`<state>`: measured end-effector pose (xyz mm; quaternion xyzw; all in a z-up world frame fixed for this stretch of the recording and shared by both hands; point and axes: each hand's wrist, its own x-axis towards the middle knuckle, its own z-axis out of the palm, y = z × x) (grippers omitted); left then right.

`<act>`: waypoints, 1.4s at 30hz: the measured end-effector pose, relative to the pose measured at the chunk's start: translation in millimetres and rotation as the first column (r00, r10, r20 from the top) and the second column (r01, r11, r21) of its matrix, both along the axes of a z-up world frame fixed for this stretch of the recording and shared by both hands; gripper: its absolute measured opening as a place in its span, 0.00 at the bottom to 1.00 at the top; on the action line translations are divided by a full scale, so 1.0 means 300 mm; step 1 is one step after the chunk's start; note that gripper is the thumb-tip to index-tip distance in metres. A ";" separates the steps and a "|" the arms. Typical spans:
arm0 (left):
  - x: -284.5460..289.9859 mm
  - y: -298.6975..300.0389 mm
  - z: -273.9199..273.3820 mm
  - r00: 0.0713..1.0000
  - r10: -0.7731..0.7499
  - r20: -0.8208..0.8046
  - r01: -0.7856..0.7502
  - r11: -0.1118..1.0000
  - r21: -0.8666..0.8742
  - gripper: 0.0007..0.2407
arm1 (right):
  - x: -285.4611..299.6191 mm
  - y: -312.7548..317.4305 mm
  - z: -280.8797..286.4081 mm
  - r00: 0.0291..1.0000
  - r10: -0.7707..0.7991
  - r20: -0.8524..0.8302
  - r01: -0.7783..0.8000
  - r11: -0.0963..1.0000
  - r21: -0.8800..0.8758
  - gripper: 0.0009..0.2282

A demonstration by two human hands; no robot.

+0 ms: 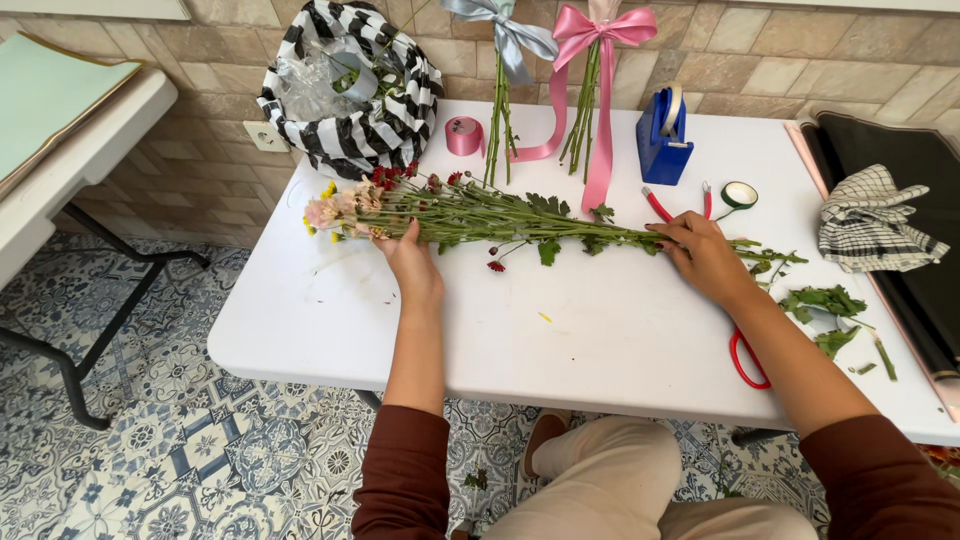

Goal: The person cleans stems of flowers with a cloth and by hand, and then arranges them in a vase.

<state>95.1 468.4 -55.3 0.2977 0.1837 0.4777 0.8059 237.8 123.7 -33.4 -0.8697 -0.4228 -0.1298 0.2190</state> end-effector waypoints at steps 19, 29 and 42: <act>-0.133 -0.025 -0.017 0.579 0.790 -0.204 -0.422 0.503 0.754 0.41 | -0.282 -0.185 0.169 0.980 -0.186 0.071 0.158 0.942 0.295 0.10; -0.090 -1.069 0.211 0.964 -0.231 0.135 -0.088 0.203 0.975 0.15 | -0.658 -0.727 0.026 0.737 -0.658 -0.157 0.515 0.394 0.761 0.08; -0.433 -2.041 -0.435 -0.176 -0.737 -0.653 0.567 -0.618 0.545 0.15 | -1.228 -1.132 -0.539 0.088 -0.712 -0.696 0.680 -0.468 0.565 0.11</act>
